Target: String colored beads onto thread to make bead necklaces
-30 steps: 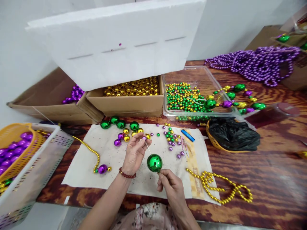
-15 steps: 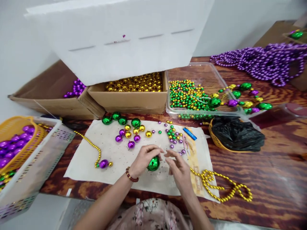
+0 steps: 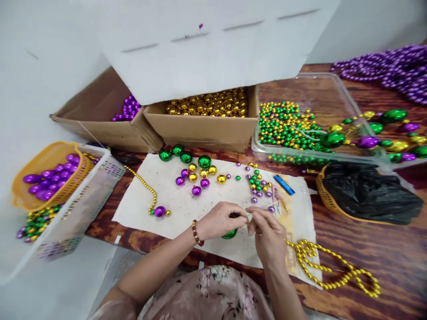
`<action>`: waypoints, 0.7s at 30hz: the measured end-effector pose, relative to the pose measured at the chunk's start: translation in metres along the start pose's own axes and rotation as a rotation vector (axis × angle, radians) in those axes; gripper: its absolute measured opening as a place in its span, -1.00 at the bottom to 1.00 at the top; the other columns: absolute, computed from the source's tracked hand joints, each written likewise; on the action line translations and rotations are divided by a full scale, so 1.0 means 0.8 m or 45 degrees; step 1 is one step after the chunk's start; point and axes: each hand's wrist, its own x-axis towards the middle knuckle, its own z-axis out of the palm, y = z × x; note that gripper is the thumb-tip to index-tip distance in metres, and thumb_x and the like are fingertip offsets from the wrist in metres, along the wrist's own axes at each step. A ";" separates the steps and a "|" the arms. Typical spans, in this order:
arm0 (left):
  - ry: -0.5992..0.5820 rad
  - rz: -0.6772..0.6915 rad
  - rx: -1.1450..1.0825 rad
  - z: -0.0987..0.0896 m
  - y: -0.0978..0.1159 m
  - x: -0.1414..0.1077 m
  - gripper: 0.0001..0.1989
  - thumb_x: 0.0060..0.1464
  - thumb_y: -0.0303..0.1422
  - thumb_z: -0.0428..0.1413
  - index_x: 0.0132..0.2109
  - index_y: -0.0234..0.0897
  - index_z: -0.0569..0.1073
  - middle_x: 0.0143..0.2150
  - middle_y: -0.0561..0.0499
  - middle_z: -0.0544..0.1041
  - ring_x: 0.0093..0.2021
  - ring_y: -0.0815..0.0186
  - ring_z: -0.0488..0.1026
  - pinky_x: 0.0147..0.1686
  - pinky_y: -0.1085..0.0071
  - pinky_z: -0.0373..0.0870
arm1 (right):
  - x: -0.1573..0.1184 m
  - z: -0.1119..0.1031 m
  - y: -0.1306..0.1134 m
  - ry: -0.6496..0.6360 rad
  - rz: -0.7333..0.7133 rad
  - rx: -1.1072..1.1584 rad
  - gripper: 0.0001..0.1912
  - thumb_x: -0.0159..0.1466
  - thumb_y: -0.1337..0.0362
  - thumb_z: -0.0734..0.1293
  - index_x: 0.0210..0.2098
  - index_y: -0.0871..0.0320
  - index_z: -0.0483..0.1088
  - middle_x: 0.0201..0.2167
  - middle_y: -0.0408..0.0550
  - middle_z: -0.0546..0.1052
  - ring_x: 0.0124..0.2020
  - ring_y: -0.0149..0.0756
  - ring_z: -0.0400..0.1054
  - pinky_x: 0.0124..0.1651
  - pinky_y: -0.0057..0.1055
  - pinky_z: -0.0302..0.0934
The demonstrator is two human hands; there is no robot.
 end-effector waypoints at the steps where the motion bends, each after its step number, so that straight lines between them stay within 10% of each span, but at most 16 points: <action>1: -0.003 -0.005 0.025 0.000 0.001 -0.001 -0.81 0.05 -0.43 0.08 -0.37 -0.31 0.60 -0.38 0.02 0.58 -0.35 0.35 0.45 -0.31 0.51 0.31 | 0.000 0.001 -0.001 0.069 -0.018 0.067 -0.81 0.22 0.16 0.45 -0.36 0.14 0.47 -0.35 -0.14 0.57 -0.67 -0.54 0.26 -0.56 -0.52 0.17; 12: -0.142 0.132 0.363 -0.034 -0.029 -0.020 -0.84 0.09 -0.41 0.12 -0.28 -0.23 0.61 -0.39 0.04 0.60 -0.41 0.35 0.47 -0.36 0.50 0.25 | 0.001 -0.013 -0.018 -0.172 0.280 0.193 -0.70 0.20 0.04 0.47 -0.29 0.05 0.34 -0.54 -0.21 0.45 -0.60 -0.38 0.34 -0.58 -0.51 0.22; 21: -0.093 -0.014 1.236 -0.123 -0.088 -0.105 -0.90 0.19 -0.42 0.07 -0.28 -0.21 0.48 -0.30 -0.02 0.51 -0.24 0.20 0.41 -0.24 0.37 0.20 | -0.003 -0.135 -0.056 0.395 0.044 0.203 -0.66 -0.02 0.21 0.60 -0.36 0.15 0.44 -0.63 -0.27 0.23 -0.62 -0.52 0.10 -0.64 -0.64 0.04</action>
